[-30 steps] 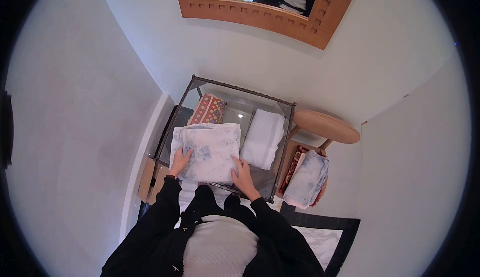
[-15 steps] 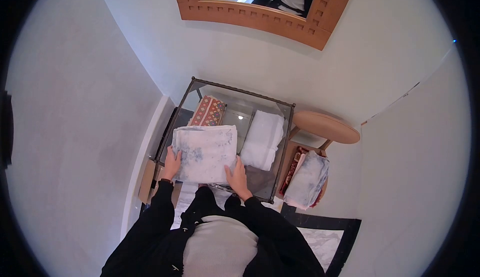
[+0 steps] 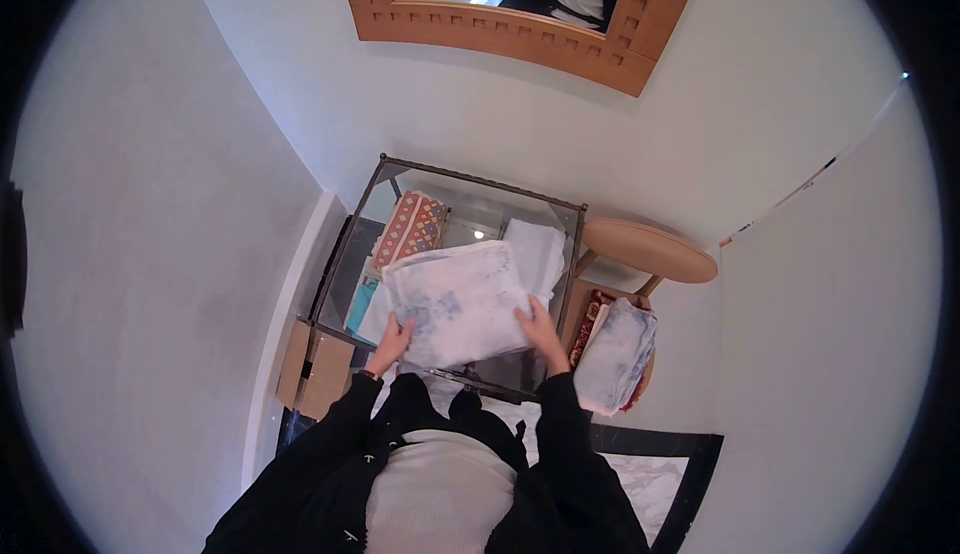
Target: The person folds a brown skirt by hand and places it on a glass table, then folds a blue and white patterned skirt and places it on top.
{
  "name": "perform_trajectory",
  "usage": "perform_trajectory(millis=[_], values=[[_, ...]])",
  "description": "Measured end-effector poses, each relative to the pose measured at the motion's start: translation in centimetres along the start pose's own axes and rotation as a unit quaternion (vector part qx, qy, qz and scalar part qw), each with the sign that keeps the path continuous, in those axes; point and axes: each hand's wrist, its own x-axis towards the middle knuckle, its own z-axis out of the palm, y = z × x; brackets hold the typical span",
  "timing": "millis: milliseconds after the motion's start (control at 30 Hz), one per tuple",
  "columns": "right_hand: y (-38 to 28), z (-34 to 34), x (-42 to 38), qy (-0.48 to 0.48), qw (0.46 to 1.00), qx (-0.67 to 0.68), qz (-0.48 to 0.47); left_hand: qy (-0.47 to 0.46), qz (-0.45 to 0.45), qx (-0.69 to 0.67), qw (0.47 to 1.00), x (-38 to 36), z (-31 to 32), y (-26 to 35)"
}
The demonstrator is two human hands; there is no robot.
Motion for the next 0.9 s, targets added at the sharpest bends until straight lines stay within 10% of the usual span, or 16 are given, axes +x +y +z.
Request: perform_trajectory(millis=[400,500,733,900], values=[[0.3,-4.3,-0.2,-0.034,0.976,0.024,0.212,0.019,0.282,0.387,0.878,-3.8,2.9,8.7],[-2.6,-3.7,-0.3,-0.060,0.971,0.134,0.188,0.003,0.285,0.401,0.871,-3.6,3.2,7.4],[-11.1,5.4,-1.3,0.009,0.992,-0.114,-0.048,0.022,0.285,0.393,0.874,-3.3,3.7,6.3],[-10.4,14.8,-4.2,-0.097,0.956,-0.265,-0.072,-0.145,0.149,0.636,0.743,-3.9,2.9,6.7]])
